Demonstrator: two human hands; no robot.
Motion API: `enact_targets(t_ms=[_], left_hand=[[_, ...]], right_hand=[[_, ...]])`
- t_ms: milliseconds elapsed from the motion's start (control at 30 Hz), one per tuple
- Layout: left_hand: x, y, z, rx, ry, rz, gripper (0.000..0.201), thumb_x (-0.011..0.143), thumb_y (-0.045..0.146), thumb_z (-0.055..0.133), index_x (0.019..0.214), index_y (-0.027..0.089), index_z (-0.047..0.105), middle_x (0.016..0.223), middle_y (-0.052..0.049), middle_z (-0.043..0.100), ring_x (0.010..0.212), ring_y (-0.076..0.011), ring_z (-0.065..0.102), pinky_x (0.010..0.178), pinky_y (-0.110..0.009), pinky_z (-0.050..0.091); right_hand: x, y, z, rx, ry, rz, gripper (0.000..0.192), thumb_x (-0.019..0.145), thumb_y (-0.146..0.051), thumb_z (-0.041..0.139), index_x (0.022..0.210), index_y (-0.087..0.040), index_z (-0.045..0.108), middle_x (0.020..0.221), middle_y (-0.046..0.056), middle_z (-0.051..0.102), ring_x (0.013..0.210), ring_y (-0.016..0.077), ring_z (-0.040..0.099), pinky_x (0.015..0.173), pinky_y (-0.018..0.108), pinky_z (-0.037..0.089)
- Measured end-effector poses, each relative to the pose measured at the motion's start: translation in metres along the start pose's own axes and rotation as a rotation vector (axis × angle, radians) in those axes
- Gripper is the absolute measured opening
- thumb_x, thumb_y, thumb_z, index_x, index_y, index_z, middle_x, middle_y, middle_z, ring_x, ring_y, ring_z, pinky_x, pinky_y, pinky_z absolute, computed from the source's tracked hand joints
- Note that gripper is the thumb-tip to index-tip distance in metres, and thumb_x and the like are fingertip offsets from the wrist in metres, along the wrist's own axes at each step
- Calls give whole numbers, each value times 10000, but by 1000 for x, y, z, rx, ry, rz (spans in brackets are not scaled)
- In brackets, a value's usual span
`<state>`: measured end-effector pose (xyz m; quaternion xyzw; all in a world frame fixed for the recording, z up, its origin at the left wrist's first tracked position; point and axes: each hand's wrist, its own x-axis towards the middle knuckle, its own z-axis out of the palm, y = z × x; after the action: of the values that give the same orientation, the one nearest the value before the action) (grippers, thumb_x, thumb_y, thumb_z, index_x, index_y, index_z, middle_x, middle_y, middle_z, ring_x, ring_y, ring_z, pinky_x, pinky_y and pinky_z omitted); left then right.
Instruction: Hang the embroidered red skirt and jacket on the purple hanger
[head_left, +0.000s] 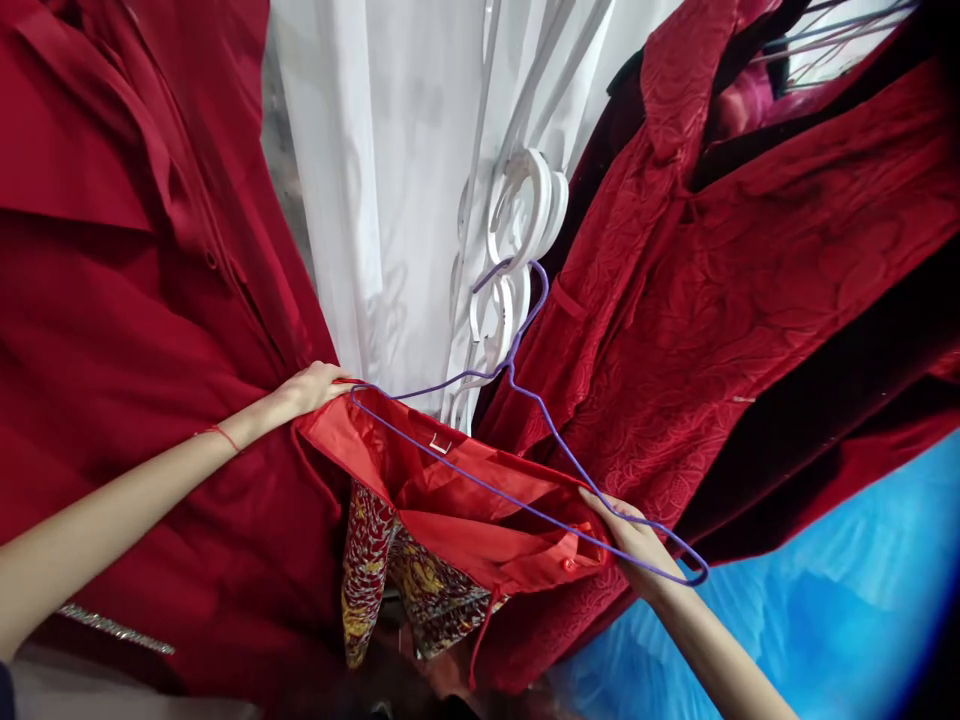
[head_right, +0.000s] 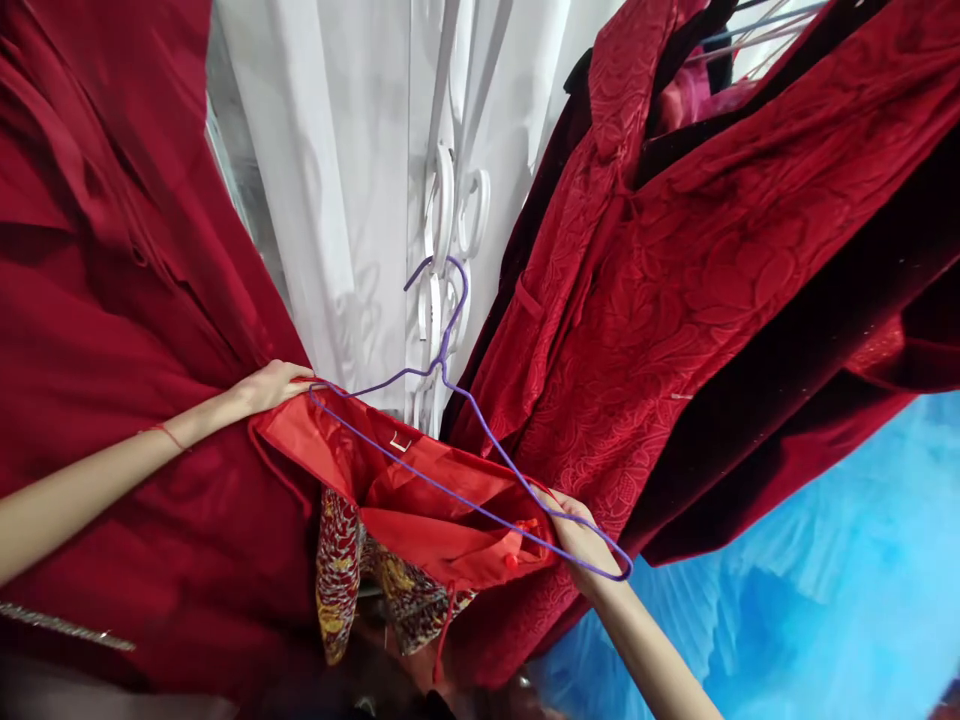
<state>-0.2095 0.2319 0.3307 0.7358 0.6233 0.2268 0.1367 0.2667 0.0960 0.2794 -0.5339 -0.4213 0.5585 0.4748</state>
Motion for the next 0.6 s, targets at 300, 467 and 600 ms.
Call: enact_targets(t_ms=[300,467,600], left_hand=[[-26,48,-32,63,1,75,478,774,652,573,603,207,600,543,3,544,546,-151,469,562,-258,339],[-41,66,-31,60,91,116,441,727,640,643,628,211,624,532,4,567,521,-145,481,546,-255,340],[-62,88,-30,-103,186,130,429,668,633,718,664,208,655,510,-1,588,470,-144,493,480,-232,332]], right_hand=[[-5,-39,-39,6,138,-14,424,433,-526,921,625,-192,741,645,71,727,548,202,649,557,304,532],[-17,-50,-57,34,222,-46,432,439,-548,922,672,-211,785,664,85,737,562,188,653,565,275,525],[-32,-62,-65,-1,289,-118,447,489,-585,888,732,-220,796,747,125,763,624,234,697,629,317,551]])
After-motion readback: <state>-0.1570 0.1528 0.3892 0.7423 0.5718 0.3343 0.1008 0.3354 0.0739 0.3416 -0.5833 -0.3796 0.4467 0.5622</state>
